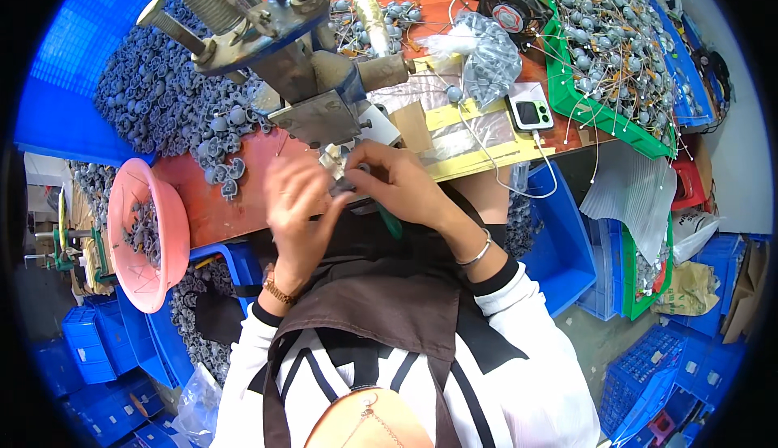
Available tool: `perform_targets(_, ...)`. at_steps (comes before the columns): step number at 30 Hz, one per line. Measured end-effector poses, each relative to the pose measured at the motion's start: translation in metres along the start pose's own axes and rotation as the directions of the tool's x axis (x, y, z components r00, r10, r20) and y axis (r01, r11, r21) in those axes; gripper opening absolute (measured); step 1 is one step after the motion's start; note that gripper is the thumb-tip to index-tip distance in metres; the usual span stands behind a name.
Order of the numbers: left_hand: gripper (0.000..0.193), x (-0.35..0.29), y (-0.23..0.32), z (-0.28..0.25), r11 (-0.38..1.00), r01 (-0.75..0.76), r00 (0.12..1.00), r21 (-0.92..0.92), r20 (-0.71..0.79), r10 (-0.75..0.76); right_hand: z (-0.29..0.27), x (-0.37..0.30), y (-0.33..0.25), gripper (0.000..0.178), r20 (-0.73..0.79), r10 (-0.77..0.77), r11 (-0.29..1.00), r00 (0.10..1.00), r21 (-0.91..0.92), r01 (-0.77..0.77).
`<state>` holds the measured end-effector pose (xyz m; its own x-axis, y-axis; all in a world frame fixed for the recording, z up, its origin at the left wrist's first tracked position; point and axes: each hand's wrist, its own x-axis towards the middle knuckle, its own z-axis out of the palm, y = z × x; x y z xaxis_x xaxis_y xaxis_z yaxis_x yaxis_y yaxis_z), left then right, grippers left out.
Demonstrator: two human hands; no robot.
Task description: Assembling small plastic and metal components using a specialized industrial press machine.
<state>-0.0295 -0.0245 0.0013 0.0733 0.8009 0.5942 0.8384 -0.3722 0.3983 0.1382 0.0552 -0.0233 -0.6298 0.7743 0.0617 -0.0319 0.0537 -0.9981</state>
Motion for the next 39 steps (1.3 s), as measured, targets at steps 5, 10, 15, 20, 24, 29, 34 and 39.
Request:
perform_targets(5,0.021,0.004,0.0,0.02,0.838,0.42,0.903,-0.348,0.064,-0.425,0.008,0.004,0.003,0.005,-0.167,0.038,0.999,0.985,0.025,-0.034)
perform_targets(10,0.019,0.005,-0.014,0.038,0.875,0.418,0.904,-0.243,0.014,-0.428,0.01,0.0,0.002,0.009,-0.252,-0.177,0.789,0.951,-0.614,-0.016)
perform_targets(15,0.022,0.016,-0.019,0.029,0.913,0.34,0.939,-0.224,0.136,-0.316,-0.014,-0.001,-0.01,0.011,-0.247,-0.27,0.765,0.931,-0.642,0.051)
perform_targets(20,0.019,0.017,-0.007,0.026,0.957,0.259,0.961,-0.132,0.134,-0.242,-0.086,0.062,-0.05,0.021,-0.378,-0.304,0.949,0.874,-0.199,0.244)
perform_targets(24,0.018,0.009,0.012,0.03,0.943,0.319,0.947,-0.094,0.064,-0.314,-0.088,0.09,-0.123,0.062,-0.206,-0.284,0.958,0.936,-0.092,0.27)
perform_targets(29,0.016,0.01,0.022,0.02,0.935,0.354,0.935,-0.026,0.044,-0.353,-0.05,-0.018,-0.13,0.034,0.056,-0.839,0.267,0.542,-0.824,0.499)
perform_targets(34,0.011,0.011,0.03,0.018,0.947,0.316,0.948,0.064,0.025,-0.318,-0.045,-0.056,-0.11,0.025,0.169,-0.811,0.363,0.56,-0.605,0.708)
perform_targets(39,0.025,-0.002,0.033,-0.011,0.873,0.443,0.861,-0.204,0.37,-0.35,-0.094,0.009,-0.108,0.014,-0.468,-0.579,0.815,0.668,-0.347,0.463)
